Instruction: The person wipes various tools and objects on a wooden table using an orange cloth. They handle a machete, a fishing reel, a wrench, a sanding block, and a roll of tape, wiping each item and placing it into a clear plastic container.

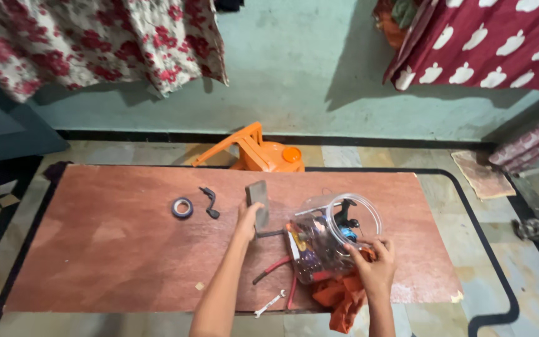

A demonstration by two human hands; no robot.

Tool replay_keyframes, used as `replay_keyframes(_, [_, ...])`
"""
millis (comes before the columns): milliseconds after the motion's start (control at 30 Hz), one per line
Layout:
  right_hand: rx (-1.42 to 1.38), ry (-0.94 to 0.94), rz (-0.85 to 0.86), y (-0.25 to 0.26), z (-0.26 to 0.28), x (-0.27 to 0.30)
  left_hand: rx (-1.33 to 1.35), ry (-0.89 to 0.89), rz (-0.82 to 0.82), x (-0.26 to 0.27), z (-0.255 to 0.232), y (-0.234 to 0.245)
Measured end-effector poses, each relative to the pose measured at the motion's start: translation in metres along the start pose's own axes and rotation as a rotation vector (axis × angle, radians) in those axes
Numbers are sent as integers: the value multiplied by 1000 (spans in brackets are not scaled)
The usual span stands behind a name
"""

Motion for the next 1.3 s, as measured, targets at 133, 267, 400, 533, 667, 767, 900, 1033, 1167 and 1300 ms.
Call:
replay_keyframes(133, [-482, -301, -40, -5, 11, 3, 460, 272, 266, 63, -38, -39])
replay_keyframes(267, [-1140, -502, -12, -15, 47, -18, 692, 201, 618, 121, -75, -84])
replay_keyframes(400, [-977, -276, -82, -44, 117, -55, 570, 161, 598, 156, -91, -127])
replay_keyframes(533, [-768, -64, 70, -78, 180, -46, 449, 57, 460, 166, -108, -143])
replay_keyframes(667, [-350, 641, 316, -66, 219, -27, 590, 161, 407, 168, -128, -133])
replay_keyframes(767, [-154, 740, 536, -63, 217, -17, 730, 39, 454, 177, -150, -128])
replay_keyframes(900, [-229, 680, 609, -62, 210, 2, 658, -64, 421, 178, -182, -120])
replay_keyframes(1033, [-128, 842, 480, -59, 218, 16, 576, -74, 525, 196, -195, -121])
replay_keyframes(1167, [-57, 922, 420, -56, 241, -4, 604, -142, 631, 209, -204, -122])
replay_keyframes(1300, [-40, 844, 361, -55, 269, -15, 524, -187, 567, 208, -209, -120])
Point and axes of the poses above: each hand's wrist, its own x-axis away from the middle knuckle, its own y-axis out of the back of the hand, z = x × y, the point moved 4 cm from there along -x, towards the middle knuckle, and after that the axes turned 1 degree about y, right-handed, at the moved point
